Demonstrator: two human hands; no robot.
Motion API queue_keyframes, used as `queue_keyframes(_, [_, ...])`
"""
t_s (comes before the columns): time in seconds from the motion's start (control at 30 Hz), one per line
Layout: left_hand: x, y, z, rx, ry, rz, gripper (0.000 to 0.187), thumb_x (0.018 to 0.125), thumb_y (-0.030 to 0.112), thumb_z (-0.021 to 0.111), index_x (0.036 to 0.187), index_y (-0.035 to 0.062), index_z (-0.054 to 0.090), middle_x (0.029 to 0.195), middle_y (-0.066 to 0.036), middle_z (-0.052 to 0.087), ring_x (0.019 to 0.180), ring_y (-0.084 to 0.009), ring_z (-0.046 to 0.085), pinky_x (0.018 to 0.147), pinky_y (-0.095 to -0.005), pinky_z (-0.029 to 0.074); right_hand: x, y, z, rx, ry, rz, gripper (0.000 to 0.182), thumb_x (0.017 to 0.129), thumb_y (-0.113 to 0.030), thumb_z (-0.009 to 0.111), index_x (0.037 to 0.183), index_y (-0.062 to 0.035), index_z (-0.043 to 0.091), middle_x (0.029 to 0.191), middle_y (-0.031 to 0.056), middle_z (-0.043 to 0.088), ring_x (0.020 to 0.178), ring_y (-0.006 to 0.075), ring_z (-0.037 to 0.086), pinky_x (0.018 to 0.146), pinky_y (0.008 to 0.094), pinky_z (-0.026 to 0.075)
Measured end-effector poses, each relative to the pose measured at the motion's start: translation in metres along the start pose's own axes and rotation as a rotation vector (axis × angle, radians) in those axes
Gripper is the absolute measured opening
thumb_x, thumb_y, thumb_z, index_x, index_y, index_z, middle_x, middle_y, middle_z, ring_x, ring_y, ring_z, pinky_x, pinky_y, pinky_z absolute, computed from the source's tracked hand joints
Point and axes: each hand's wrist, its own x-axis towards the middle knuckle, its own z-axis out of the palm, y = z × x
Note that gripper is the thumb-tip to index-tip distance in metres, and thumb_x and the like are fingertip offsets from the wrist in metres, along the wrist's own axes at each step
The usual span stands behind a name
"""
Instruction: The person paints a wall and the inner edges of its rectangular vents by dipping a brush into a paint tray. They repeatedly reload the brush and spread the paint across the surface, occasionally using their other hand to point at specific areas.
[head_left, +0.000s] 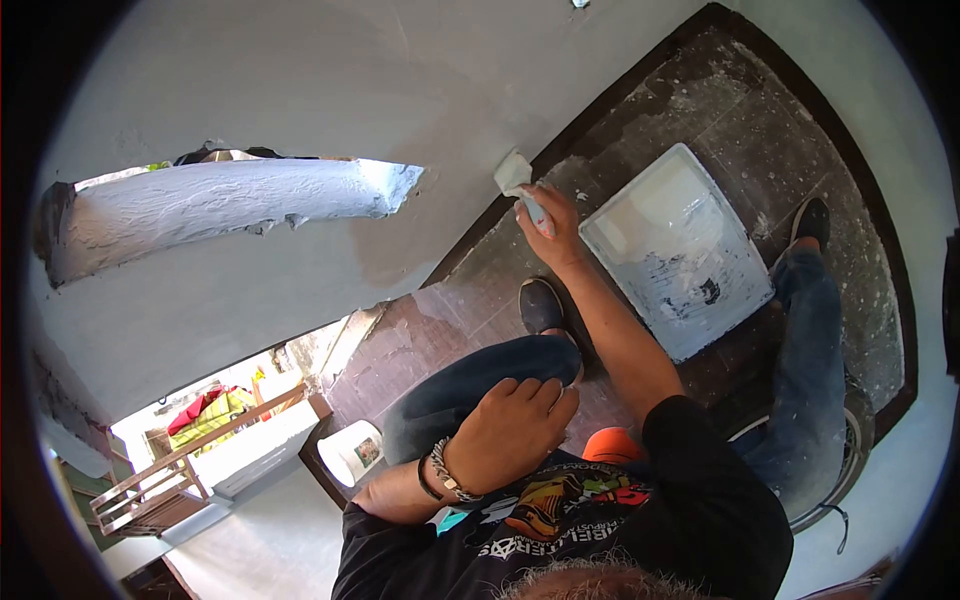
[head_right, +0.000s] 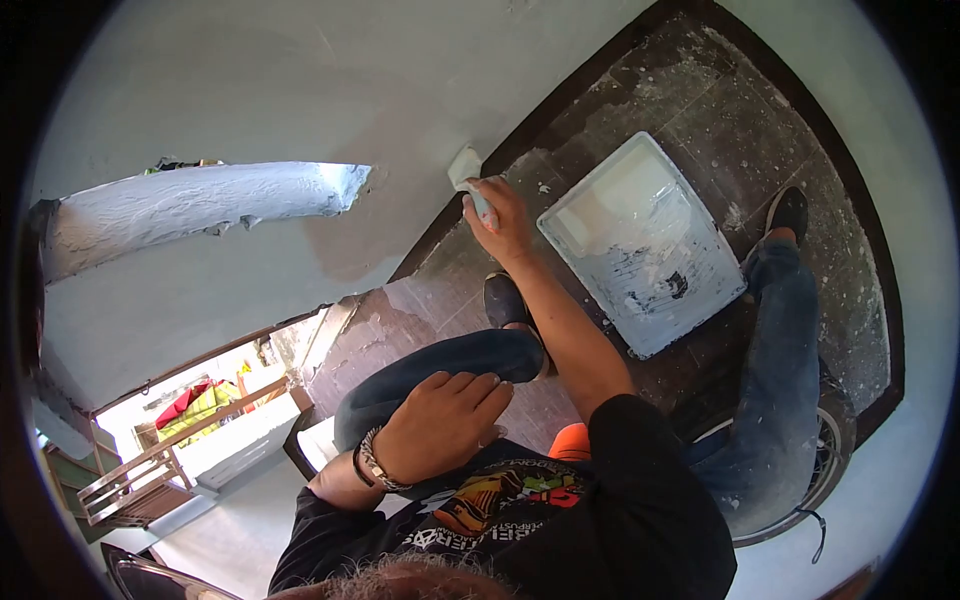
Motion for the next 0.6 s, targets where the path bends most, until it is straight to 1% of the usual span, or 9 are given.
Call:
queue_keyframes(0.1, [-0.002, -0.002, -0.002, 0.012, 0.01, 0.003, 0.047, 0.077, 0.025, 0.071, 0.116, 0.0045, 0.054, 0.107, -0.008, 0.061, 0.096, -0.0228, 0.061, 0.08, -0.0347, 0.047, 0.002, -0.002, -0.014, 0.046, -0.002, -0.087, 0.023, 0.078, -0.001, 0.068, 0.101, -0.002, 0.065, 0.089, 0.0151, 0.064, 0.081, 0.0339, 0.063, 0.072, 0.0374, 0.051])
queue_keyframes(0.2, [-0.003, -0.002, 0.001, -0.001, 0.03, 0.012, 0.047, 0.077, 0.025, 0.071, 0.115, 0.0043, 0.054, 0.106, -0.008, 0.061, 0.097, -0.0228, 0.061, 0.081, -0.0343, 0.046, -0.004, 0.018, -0.022, -0.033, 0.074, 0.077, 0.022, 0.078, -0.001, 0.067, 0.099, -0.0023, 0.066, 0.087, 0.0154, 0.064, 0.08, 0.0332, 0.063, 0.071, 0.0373, 0.05])
queue_keyframes(0.3, [-0.005, -0.002, 0.003, -0.008, 0.044, 0.018, 0.047, 0.076, 0.025, 0.072, 0.115, 0.0042, 0.055, 0.106, -0.009, 0.061, 0.096, -0.0229, 0.061, 0.081, -0.0343, 0.047, 0.007, 0.032, -0.017, -0.085, 0.089, 0.085, 0.021, 0.078, -0.001, 0.067, 0.099, -0.0016, 0.066, 0.086, 0.0161, 0.064, 0.079, 0.0335, 0.063, 0.07, 0.0377, 0.05])
queue_keyframes(0.43, [-0.004, -0.004, 0.002, 0.004, 0.06, 0.016, 0.046, 0.076, 0.024, 0.072, 0.114, 0.0045, 0.055, 0.105, -0.008, 0.061, 0.095, -0.023, 0.061, 0.08, -0.0341, 0.047, 0.031, 0.017, -0.009, -0.032, 0.081, 0.059, 0.021, 0.079, -0.001, 0.067, 0.1, -0.0002, 0.065, 0.087, 0.0161, 0.064, 0.077, 0.0322, 0.064, 0.069, 0.037, 0.05])
queue_keyframes(0.53, [-0.006, -0.004, 0.004, 0.01, 0.085, 0.028, 0.045, 0.075, 0.023, 0.072, 0.113, 0.0051, 0.055, 0.103, -0.008, 0.061, 0.094, -0.0229, 0.061, 0.079, -0.0342, 0.047, 0.05, -0.011, -0.014, 0.045, 0.072, 0.034, 0.021, 0.079, -0.002, 0.068, 0.1, 0.0008, 0.065, 0.089, 0.0153, 0.065, 0.078, 0.0289, 0.065, 0.07, 0.0351, 0.05])
queue_keyframes(0.6, [-0.008, -0.003, 0.006, 0.017, 0.109, 0.043, 0.044, 0.074, 0.023, 0.073, 0.111, 0.0055, 0.055, 0.101, -0.007, 0.061, 0.093, -0.0228, 0.062, 0.078, -0.0343, 0.047, 0.064, -0.038, -0.021, 0.067, 0.051, 0.007, 0.019, 0.08, -0.001, 0.067, 0.099, 0.0026, 0.065, 0.088, 0.0131, 0.065, 0.08, 0.0228, 0.065, 0.072, 0.0311, 0.05])
